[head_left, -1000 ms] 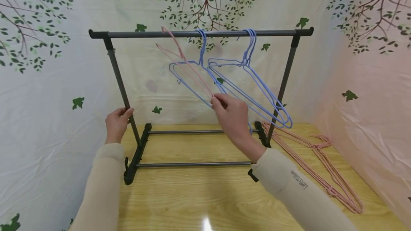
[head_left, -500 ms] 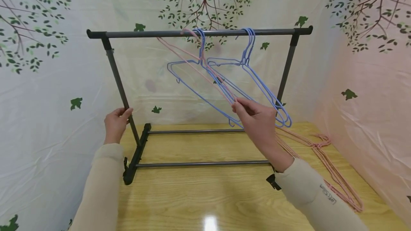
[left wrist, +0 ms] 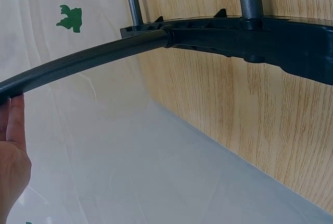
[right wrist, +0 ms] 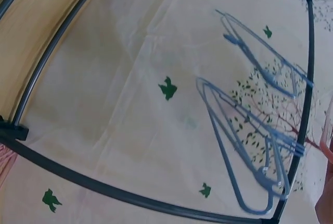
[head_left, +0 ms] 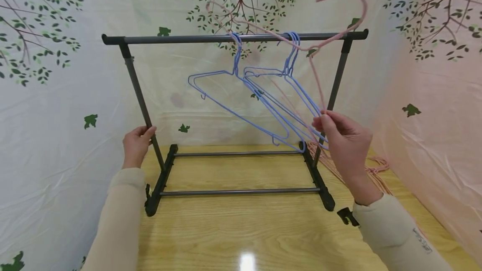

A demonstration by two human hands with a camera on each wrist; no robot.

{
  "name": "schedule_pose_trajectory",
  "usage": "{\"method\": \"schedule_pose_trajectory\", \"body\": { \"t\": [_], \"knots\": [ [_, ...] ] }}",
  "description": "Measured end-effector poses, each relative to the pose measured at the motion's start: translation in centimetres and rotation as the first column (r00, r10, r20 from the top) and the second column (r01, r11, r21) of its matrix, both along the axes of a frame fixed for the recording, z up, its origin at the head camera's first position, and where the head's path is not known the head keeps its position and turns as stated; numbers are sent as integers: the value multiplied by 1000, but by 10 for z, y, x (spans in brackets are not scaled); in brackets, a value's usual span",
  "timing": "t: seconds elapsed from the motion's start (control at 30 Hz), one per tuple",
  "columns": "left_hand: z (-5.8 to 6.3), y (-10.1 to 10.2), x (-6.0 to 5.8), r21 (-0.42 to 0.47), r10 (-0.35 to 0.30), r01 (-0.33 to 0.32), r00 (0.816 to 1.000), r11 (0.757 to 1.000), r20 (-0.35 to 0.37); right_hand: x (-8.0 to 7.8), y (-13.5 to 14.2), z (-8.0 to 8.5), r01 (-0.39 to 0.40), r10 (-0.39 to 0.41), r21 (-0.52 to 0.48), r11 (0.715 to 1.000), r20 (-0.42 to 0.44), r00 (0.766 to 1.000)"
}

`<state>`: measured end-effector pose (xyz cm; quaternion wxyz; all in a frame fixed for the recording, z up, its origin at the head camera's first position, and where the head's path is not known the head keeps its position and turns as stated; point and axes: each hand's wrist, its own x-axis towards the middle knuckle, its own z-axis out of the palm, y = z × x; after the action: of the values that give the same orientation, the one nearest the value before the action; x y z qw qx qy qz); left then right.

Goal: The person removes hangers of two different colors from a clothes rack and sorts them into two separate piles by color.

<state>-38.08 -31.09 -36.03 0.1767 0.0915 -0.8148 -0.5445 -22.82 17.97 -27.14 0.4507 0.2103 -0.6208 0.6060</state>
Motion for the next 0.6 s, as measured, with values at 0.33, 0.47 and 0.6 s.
{"method": "schedule_pose_trajectory", "body": {
  "t": [0.33,0.47,0.6],
  "knots": [
    [-2,0,-1,3,-4,4,1000,1000,-8,-5,40,5,84,-98,-157,984,-84,992],
    [-3,1,-2,9,-7,7,1000,1000,-15,-3,55,5,94,-117,-211,973,-97,988],
    [-3,1,-2,4,-6,6,1000,1000,-16,2,67,7,86,-121,-246,965,-127,985]
  ]
}}
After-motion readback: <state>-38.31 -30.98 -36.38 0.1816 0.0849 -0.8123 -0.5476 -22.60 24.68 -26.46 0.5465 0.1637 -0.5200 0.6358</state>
